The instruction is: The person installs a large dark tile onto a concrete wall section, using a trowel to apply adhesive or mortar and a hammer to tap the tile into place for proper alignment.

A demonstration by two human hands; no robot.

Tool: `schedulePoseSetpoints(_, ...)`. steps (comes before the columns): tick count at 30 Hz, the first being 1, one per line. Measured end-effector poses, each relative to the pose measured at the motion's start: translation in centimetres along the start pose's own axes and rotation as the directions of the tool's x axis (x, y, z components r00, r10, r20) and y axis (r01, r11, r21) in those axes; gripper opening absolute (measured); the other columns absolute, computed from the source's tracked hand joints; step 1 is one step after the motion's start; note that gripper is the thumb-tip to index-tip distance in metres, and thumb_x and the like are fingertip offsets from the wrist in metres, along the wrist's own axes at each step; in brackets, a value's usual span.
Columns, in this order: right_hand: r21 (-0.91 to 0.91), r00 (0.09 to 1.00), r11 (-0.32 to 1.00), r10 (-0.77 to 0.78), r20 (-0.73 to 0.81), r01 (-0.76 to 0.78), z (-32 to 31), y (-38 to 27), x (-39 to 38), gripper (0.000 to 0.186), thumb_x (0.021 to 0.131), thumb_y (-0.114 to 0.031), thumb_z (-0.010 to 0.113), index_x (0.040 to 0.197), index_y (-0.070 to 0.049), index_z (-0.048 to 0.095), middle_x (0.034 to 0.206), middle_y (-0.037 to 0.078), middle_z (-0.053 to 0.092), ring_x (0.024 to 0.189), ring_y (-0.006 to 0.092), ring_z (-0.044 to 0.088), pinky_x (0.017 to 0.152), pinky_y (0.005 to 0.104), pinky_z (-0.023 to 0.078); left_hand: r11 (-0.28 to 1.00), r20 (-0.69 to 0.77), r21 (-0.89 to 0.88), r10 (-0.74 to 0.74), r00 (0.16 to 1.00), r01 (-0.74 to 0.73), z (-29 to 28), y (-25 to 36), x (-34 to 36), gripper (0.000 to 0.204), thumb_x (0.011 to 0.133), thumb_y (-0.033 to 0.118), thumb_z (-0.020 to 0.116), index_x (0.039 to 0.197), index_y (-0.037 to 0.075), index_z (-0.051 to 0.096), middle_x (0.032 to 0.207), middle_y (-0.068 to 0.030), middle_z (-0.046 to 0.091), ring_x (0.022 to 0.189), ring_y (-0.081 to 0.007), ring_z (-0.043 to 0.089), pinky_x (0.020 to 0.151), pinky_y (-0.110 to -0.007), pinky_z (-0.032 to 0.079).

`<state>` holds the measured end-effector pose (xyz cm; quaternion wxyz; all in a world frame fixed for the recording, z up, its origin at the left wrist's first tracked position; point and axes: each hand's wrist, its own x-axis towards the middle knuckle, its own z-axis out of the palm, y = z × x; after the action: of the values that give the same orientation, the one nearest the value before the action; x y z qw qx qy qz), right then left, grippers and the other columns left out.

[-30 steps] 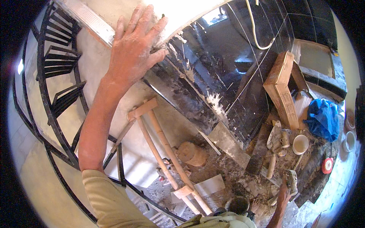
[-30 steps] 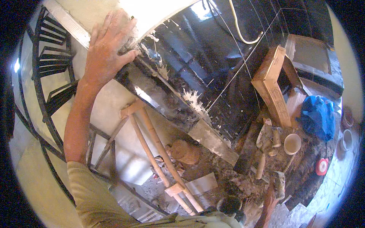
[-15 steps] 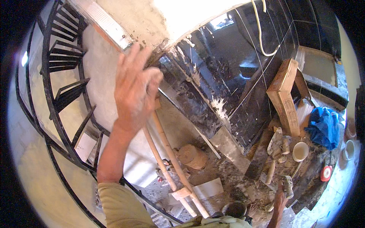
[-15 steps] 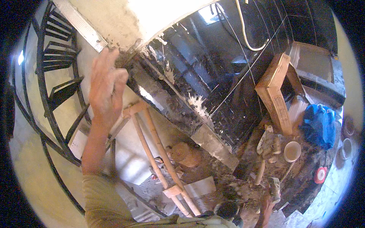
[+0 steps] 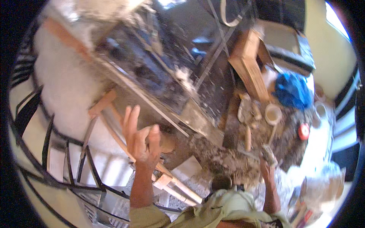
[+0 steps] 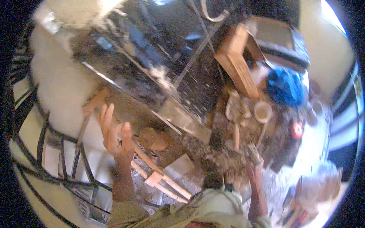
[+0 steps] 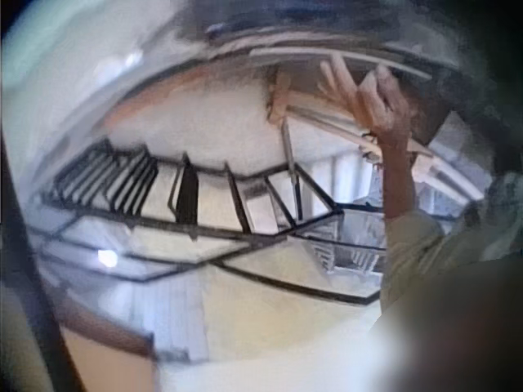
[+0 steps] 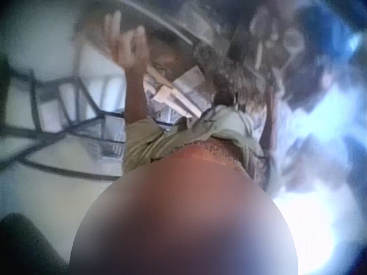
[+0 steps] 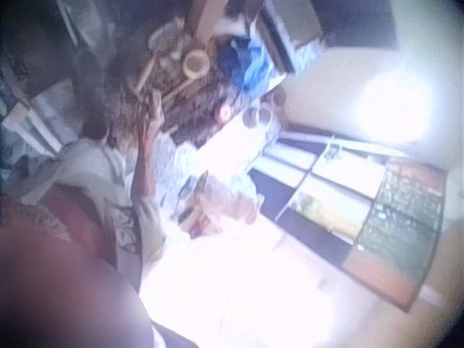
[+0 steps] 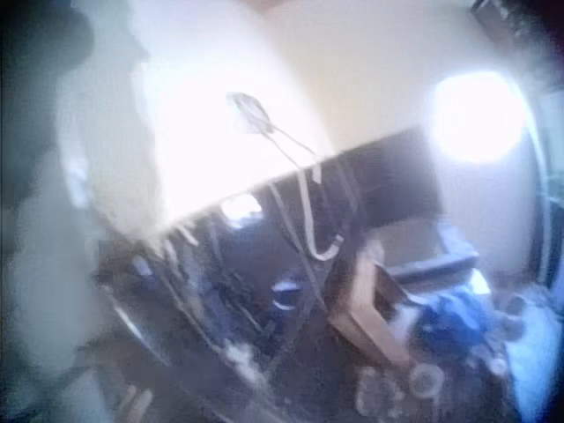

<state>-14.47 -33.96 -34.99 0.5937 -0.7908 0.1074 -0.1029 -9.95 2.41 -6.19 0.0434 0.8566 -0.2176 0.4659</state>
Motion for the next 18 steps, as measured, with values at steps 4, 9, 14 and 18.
schedulePoseSetpoints(4, 0.103, 0.988, 0.987, 0.111, 0.105, -0.122, 0.1, -0.6, -2.5, 0.032, 0.09, -0.015, 0.067, 0.119, -0.002, 0.066, 0.114, 0.011, 0.07, 0.106, 0.0189, 0.063, 0.095, 0.0324, 0.047, 0.881, 0.043, -0.153, -0.446, 0.894, 0.447, 0.3, 2.5, -8.6, 0.012, 0.093, 0.008, 0.061, 0.102, 0.0, 0.06, 0.138, -0.0251, 0.051, 0.131, -0.0436, 0.045, 0.11, -0.054, 0.033)
schedulePoseSetpoints(9, -0.169, 0.997, 0.982, 0.083, 0.003, -0.081, -1.2, 1.6, -5.7, 0.034, 0.083, -0.01, 0.066, 0.116, -0.006, 0.068, 0.103, 0.014, 0.072, 0.093, 0.0252, 0.069, 0.08, 0.0351, 0.053, 0.742, 0.277, -0.175, -0.594, 0.756, 0.647, -0.1, 4.5, -16.8, 0.022, 0.095, 0.007, 0.057, 0.114, -0.004, 0.059, 0.133, -0.0224, 0.055, 0.128, -0.0382, 0.049, 0.108, -0.047, 0.037)
schedulePoseSetpoints(14, -0.218, 0.986, 0.961, 0.164, -0.043, -0.169, -3.5, 0.0, -7.3, 0.029, 0.086, -0.013, 0.066, 0.114, -0.005, 0.069, 0.097, 0.009, 0.072, 0.089, 0.0166, 0.066, 0.077, 0.0319, 0.051, 0.657, 0.417, -0.083, -0.66, 0.625, 0.75, -0.7, 4.0, -23.2, 0.033, 0.096, 0.009, 0.058, 0.126, -0.006, 0.056, 0.132, -0.0211, 0.056, 0.124, -0.0343, 0.052, 0.105, -0.044, 0.04)
schedulePoseSetpoints(18, -0.228, 0.975, 0.95, 0.196, -0.099, -0.214, -5.6, -0.5, -5.1, 0.035, 0.082, -0.014, 0.069, 0.116, -0.006, 0.065, 0.096, 0.007, 0.068, 0.085, 0.0157, 0.062, 0.075, 0.0313, 0.05, 0.513, 0.415, -0.008, -0.779, 0.469, 0.859, -2.0, 4.8, -26.3, 0.039, 0.095, 0.01, 0.059, 0.131, -0.006, 0.054, 0.132, -0.021, 0.057, 0.119, -0.032, 0.055, 0.103, -0.041, 0.042)
